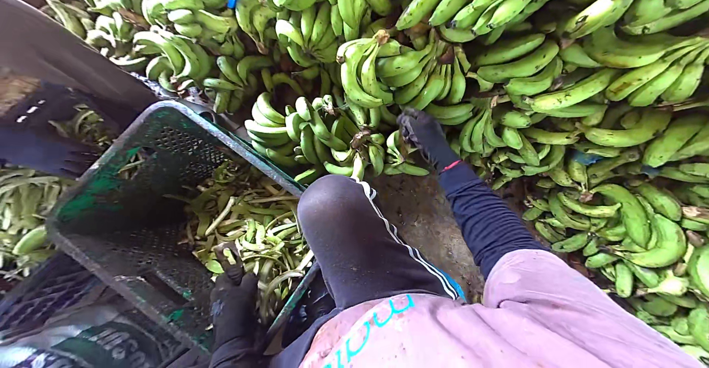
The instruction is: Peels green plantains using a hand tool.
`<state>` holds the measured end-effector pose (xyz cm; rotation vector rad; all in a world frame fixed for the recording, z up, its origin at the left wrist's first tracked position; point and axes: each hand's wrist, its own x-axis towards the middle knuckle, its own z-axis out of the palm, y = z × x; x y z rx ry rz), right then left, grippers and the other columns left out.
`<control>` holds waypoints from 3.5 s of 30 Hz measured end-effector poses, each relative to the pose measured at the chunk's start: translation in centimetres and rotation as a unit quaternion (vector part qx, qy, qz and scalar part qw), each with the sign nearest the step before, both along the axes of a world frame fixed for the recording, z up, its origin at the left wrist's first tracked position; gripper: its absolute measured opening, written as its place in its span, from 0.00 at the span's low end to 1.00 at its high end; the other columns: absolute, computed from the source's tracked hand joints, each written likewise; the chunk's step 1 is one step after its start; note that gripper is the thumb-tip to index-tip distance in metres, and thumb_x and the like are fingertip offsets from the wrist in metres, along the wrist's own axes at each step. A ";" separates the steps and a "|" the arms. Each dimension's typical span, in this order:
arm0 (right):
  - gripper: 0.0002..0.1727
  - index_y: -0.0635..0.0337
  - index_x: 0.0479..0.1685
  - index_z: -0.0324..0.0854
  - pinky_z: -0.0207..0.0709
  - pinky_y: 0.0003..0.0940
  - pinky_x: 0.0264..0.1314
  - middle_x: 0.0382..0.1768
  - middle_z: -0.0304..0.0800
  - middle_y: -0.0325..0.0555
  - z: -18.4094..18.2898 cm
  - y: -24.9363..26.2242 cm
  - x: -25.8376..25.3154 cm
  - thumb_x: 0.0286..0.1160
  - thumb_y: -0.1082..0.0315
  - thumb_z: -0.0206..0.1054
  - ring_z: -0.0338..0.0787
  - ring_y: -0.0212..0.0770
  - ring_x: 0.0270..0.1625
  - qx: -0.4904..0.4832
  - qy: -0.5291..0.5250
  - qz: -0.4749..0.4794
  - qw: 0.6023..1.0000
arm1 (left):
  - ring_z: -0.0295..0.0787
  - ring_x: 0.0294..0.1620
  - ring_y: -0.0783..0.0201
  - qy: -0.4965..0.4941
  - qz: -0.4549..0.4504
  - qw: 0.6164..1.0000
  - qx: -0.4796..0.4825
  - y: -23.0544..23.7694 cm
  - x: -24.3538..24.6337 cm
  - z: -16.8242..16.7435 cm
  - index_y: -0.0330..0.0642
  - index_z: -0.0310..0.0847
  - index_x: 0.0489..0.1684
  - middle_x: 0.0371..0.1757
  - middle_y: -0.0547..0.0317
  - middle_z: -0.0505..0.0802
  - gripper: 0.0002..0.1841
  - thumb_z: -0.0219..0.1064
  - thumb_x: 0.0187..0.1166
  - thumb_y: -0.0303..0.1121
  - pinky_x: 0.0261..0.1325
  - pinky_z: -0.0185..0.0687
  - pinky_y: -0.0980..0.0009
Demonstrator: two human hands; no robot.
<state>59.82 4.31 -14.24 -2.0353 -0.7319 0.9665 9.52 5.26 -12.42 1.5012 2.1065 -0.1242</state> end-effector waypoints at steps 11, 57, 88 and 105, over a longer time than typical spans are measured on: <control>0.18 0.63 0.73 0.73 0.82 0.27 0.31 0.45 0.84 0.46 23.2 6.5 -10.9 0.88 0.68 0.57 0.84 0.33 0.34 0.249 0.138 0.364 0.887 | 0.77 0.74 0.41 -0.147 0.067 0.982 0.096 -0.5 0.5 0.8 0.32 0.66 0.83 0.74 0.28 0.80 0.27 0.53 0.88 0.38 0.74 0.69 0.43; 0.33 0.62 0.78 0.72 0.83 0.37 0.66 0.63 0.87 0.49 22.4 6.6 -17.9 0.71 0.60 0.68 0.88 0.33 0.61 0.372 -0.108 0.344 0.855 | 0.84 0.40 0.74 -0.545 0.087 0.806 0.213 1.9 3.2 12.8 0.43 0.71 0.75 0.53 0.62 0.87 0.22 0.65 0.85 0.37 0.43 0.84 0.75; 0.19 0.49 0.47 0.83 0.79 0.28 0.25 0.09 0.70 0.26 20.4 15.9 -35.9 0.85 0.47 0.53 0.72 0.26 0.13 0.467 0.563 0.261 0.630 | 0.83 0.24 0.70 -0.757 0.276 0.576 0.138 1.4 -1.3 10.0 0.49 0.74 0.52 0.26 0.67 0.85 0.17 0.41 0.96 0.46 0.37 0.87 0.70; 0.31 0.58 0.77 0.72 0.87 0.43 0.58 0.56 0.90 0.50 14.2 6.2 -33.3 0.72 0.62 0.72 0.92 0.38 0.53 0.273 0.046 0.499 0.821 | 0.91 0.38 0.62 -0.666 0.084 0.655 0.346 3.6 -0.2 15.8 0.36 0.74 0.65 0.43 0.54 0.91 0.17 0.67 0.82 0.32 0.43 0.92 0.63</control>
